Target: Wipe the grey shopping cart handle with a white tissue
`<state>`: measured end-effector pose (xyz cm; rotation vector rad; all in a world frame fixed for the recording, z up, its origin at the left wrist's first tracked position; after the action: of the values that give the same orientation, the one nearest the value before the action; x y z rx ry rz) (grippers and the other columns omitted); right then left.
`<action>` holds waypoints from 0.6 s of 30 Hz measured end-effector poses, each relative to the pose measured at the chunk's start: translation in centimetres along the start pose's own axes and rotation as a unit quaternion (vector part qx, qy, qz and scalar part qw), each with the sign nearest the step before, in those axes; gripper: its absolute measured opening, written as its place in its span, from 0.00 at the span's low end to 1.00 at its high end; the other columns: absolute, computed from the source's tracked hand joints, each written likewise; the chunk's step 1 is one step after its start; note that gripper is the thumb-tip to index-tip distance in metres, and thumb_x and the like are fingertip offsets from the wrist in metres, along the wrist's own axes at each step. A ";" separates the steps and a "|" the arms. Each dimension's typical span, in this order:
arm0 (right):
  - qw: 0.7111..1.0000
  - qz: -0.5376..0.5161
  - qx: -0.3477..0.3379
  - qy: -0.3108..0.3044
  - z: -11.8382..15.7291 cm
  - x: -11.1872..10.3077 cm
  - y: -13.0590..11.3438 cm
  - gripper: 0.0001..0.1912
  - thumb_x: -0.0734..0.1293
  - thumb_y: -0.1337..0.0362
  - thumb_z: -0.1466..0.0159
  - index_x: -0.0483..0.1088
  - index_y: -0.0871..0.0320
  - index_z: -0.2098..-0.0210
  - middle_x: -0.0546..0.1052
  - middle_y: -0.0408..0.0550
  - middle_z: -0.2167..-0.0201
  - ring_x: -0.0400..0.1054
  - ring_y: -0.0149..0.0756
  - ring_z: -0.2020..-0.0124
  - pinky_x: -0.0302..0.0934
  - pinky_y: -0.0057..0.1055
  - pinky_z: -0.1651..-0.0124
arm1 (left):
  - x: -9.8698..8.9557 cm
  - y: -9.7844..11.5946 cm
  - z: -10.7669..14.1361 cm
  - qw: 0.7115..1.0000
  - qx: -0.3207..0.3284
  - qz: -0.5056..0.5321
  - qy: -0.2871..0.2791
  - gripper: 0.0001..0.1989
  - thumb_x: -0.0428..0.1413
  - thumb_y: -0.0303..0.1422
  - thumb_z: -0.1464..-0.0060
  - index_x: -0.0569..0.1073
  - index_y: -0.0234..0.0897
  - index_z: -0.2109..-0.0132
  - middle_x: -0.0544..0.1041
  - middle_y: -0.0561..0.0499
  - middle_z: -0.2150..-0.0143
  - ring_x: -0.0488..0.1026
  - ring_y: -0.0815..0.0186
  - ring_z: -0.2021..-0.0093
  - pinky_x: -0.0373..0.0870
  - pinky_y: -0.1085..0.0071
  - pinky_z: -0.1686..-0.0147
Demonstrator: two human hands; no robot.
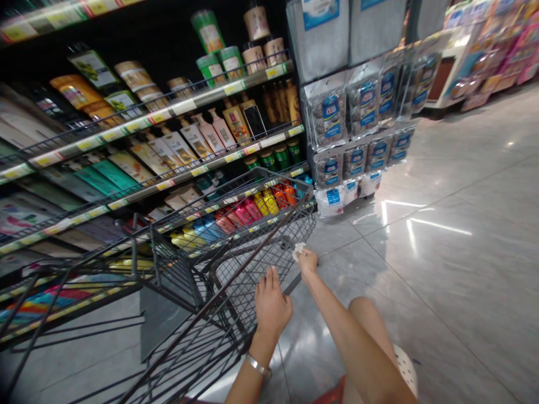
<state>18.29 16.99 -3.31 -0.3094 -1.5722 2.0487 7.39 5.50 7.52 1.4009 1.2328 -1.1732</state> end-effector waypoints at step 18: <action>0.976 0.133 -0.166 0.044 0.6 -0.3 -0.2 0.10 0.61 0.66 0.50 0.74 0.61 0.74 0.75 0.53 0.70 0.68 0.41 0.64 0.61 0.36 0.56 | 0.1 -0.4 -0.1 1.000 0.015 -0.005 -0.007 0.37 0.52 0.26 0.55 0.56 0.29 0.36 0.65 0.39 0.39 0.63 0.51 0.46 0.62 0.56 0.48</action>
<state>18.26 16.34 -3.00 -0.7604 -1.9008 1.9227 7.02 5.60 7.44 1.4082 1.2180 -1.2120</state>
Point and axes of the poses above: each hand's wrist, its own z-axis away from the middle knuckle, its own x-axis out of the palm, y = z × x, the point moved 3 cm from there along -z, towards the middle knuckle
